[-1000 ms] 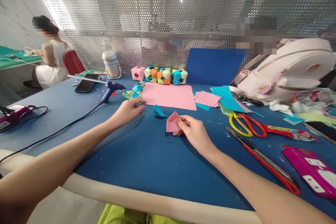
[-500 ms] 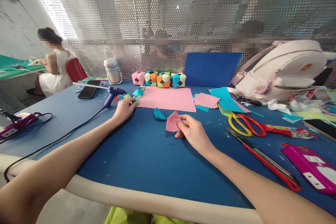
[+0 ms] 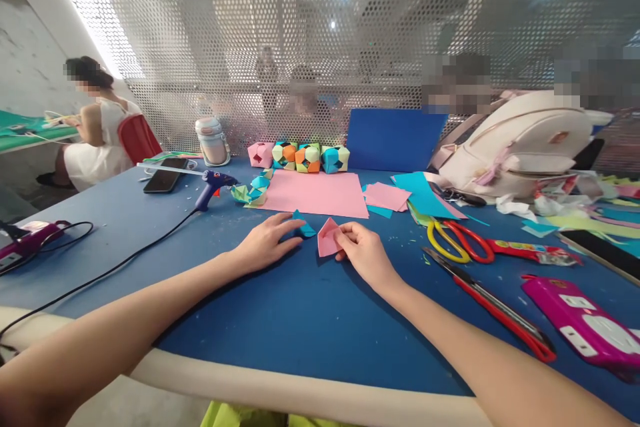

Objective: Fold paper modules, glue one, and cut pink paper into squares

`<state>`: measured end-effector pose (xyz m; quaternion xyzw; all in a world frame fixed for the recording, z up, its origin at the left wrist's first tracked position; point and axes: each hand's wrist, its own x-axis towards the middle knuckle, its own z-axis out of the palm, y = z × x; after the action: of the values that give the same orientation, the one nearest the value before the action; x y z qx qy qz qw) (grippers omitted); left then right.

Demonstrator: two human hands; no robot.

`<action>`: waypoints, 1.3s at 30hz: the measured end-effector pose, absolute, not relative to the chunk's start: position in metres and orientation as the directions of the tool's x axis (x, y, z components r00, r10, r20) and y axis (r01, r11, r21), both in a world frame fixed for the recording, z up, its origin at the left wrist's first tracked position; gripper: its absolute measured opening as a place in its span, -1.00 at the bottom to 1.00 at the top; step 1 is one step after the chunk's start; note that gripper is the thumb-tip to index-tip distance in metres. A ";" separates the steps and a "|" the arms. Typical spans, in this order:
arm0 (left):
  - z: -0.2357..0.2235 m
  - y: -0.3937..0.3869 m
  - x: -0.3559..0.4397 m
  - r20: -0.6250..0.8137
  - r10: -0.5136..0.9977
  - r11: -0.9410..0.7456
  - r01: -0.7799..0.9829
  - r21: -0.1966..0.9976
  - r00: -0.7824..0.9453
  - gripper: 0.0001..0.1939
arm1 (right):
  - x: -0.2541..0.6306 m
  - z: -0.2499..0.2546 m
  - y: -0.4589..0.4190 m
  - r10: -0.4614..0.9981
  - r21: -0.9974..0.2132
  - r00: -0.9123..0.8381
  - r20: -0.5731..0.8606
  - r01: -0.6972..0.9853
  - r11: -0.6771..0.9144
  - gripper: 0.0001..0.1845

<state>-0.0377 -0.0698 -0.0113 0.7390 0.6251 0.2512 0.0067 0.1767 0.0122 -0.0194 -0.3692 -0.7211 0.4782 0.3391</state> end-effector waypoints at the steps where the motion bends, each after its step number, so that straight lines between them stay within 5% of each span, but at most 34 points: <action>1: -0.013 -0.071 -0.037 0.346 0.930 -0.233 0.927 0.295 0.124 -0.67 | 0.177 -0.020 0.012 0.858 -0.940 -0.495 0.138 0.209 0.271 -0.59; 17: 0.007 -0.065 -0.068 0.454 0.889 -0.098 0.942 0.322 -0.062 -0.86 | 0.148 -0.009 0.016 0.765 -0.872 -0.610 0.208 0.239 0.427 -0.64; 32: 0.007 -0.060 -0.079 0.409 0.895 0.057 0.957 0.286 -0.176 -0.73 | 0.157 -0.015 0.048 0.783 -0.626 -0.522 0.337 0.498 0.601 -0.84; 39: 0.002 -0.059 -0.077 0.305 0.944 0.095 0.989 0.111 -0.125 -0.51 | 0.208 -0.011 0.074 0.823 -0.413 -0.464 0.327 0.713 0.566 -0.81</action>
<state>-0.0765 -0.0594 0.0017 0.6570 0.7358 0.1449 -0.0779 0.2080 0.0738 -0.0112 -0.4526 -0.8485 0.1095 0.2514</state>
